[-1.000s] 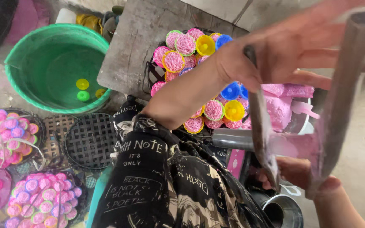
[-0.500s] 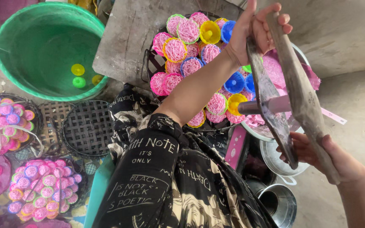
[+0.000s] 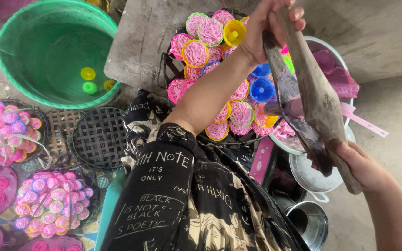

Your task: The person fills a wooden hand mold with pink paste from a bowl, clamps the mold to extrude the paste onto flower-shaped forms held in colorful plastic cups, and places the finished flowers on trays. They also retrieve cups from a green water basin and wipe excess paste from the mold with a small stick.

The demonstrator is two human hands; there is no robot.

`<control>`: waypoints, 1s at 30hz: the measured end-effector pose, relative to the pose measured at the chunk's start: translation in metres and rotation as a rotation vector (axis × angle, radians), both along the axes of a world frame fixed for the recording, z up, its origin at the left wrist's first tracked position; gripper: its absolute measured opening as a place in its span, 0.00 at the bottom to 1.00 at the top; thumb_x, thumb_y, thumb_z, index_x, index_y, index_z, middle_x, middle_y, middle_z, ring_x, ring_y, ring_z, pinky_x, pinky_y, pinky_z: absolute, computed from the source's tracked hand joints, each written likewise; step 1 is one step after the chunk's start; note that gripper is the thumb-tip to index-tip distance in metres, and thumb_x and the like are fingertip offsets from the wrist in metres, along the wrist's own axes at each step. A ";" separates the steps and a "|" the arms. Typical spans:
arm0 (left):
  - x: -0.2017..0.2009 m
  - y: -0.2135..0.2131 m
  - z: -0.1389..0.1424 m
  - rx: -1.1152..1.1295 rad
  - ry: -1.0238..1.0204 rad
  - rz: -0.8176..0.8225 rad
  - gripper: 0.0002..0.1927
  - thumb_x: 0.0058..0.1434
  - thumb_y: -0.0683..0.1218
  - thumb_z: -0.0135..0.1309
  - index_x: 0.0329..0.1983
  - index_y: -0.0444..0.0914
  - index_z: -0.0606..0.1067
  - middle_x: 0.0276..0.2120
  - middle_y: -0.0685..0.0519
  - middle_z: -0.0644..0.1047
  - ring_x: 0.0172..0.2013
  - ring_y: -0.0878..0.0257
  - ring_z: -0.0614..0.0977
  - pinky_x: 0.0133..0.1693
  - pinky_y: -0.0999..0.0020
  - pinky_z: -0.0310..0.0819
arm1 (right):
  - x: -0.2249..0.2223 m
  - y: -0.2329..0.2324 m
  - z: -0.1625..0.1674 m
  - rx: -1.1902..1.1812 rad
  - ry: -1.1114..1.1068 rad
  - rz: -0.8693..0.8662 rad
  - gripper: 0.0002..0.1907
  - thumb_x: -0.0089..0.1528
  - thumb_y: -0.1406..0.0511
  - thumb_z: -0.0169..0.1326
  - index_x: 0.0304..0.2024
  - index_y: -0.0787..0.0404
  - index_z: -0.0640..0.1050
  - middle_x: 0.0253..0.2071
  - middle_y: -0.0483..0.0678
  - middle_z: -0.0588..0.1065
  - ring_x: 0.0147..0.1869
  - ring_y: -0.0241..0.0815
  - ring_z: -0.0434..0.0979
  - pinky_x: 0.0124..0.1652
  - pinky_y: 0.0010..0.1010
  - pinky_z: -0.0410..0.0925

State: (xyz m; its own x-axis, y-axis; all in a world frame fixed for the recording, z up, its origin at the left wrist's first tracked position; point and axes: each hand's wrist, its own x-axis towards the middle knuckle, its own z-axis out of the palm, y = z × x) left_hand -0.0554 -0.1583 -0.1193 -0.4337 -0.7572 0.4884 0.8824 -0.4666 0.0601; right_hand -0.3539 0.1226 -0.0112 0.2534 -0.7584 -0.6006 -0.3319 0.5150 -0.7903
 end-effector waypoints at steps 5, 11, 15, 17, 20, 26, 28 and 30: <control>-0.018 0.014 -0.004 0.023 0.062 -0.123 0.24 0.69 0.66 0.43 0.42 0.42 0.72 0.34 0.52 0.75 0.41 0.56 0.81 0.42 0.59 0.79 | 0.002 0.023 0.011 0.034 0.125 -0.153 0.35 0.65 0.47 0.46 0.54 0.74 0.74 0.40 0.60 0.80 0.39 0.49 0.82 0.37 0.39 0.75; -0.009 0.024 -0.012 0.070 -0.031 -0.104 0.22 0.68 0.64 0.43 0.41 0.42 0.71 0.33 0.52 0.75 0.39 0.54 0.81 0.42 0.58 0.79 | 0.019 0.032 -0.005 0.004 0.032 -0.105 0.32 0.66 0.48 0.49 0.52 0.73 0.74 0.37 0.58 0.80 0.37 0.47 0.81 0.33 0.36 0.73; 0.003 0.013 -0.011 0.063 -0.110 -0.058 0.14 0.68 0.58 0.45 0.36 0.44 0.70 0.31 0.52 0.75 0.37 0.56 0.81 0.36 0.57 0.78 | 0.029 0.023 -0.015 -0.105 0.084 -0.056 0.29 0.66 0.50 0.50 0.54 0.70 0.73 0.37 0.56 0.79 0.36 0.43 0.80 0.34 0.33 0.73; 0.002 0.008 -0.008 0.071 -0.128 -0.032 0.12 0.66 0.57 0.46 0.34 0.45 0.69 0.31 0.52 0.75 0.36 0.55 0.81 0.35 0.56 0.78 | 0.029 0.020 -0.016 -0.144 0.084 -0.058 0.28 0.66 0.52 0.50 0.55 0.70 0.72 0.38 0.55 0.79 0.37 0.42 0.79 0.33 0.32 0.72; -0.007 0.012 -0.001 0.058 -0.113 -0.030 0.16 0.68 0.60 0.46 0.35 0.44 0.70 0.30 0.52 0.75 0.35 0.56 0.81 0.33 0.59 0.76 | 0.023 0.024 -0.015 -0.110 0.133 -0.147 0.28 0.64 0.53 0.51 0.58 0.68 0.71 0.38 0.55 0.78 0.35 0.42 0.79 0.32 0.33 0.73; -0.012 0.036 0.008 0.031 -0.024 -0.152 0.28 0.65 0.69 0.43 0.39 0.41 0.74 0.32 0.51 0.77 0.37 0.54 0.82 0.44 0.57 0.79 | 0.014 0.052 -0.007 0.001 0.128 -0.106 0.30 0.72 0.49 0.48 0.50 0.74 0.74 0.36 0.61 0.80 0.36 0.46 0.78 0.34 0.35 0.71; -0.015 0.025 0.018 -0.033 -0.037 -0.046 0.29 0.66 0.66 0.42 0.40 0.36 0.75 0.34 0.47 0.78 0.39 0.52 0.82 0.51 0.55 0.78 | 0.016 0.051 -0.002 -0.077 -0.066 -0.097 0.35 0.69 0.44 0.46 0.51 0.73 0.75 0.39 0.59 0.80 0.39 0.46 0.80 0.37 0.35 0.73; -0.020 0.009 0.027 -0.170 -0.021 0.063 0.28 0.68 0.63 0.41 0.39 0.34 0.76 0.33 0.46 0.79 0.41 0.51 0.82 0.56 0.53 0.77 | 0.019 0.045 0.005 -0.162 -0.149 -0.043 0.39 0.68 0.40 0.43 0.52 0.72 0.75 0.41 0.57 0.79 0.44 0.45 0.80 0.42 0.35 0.72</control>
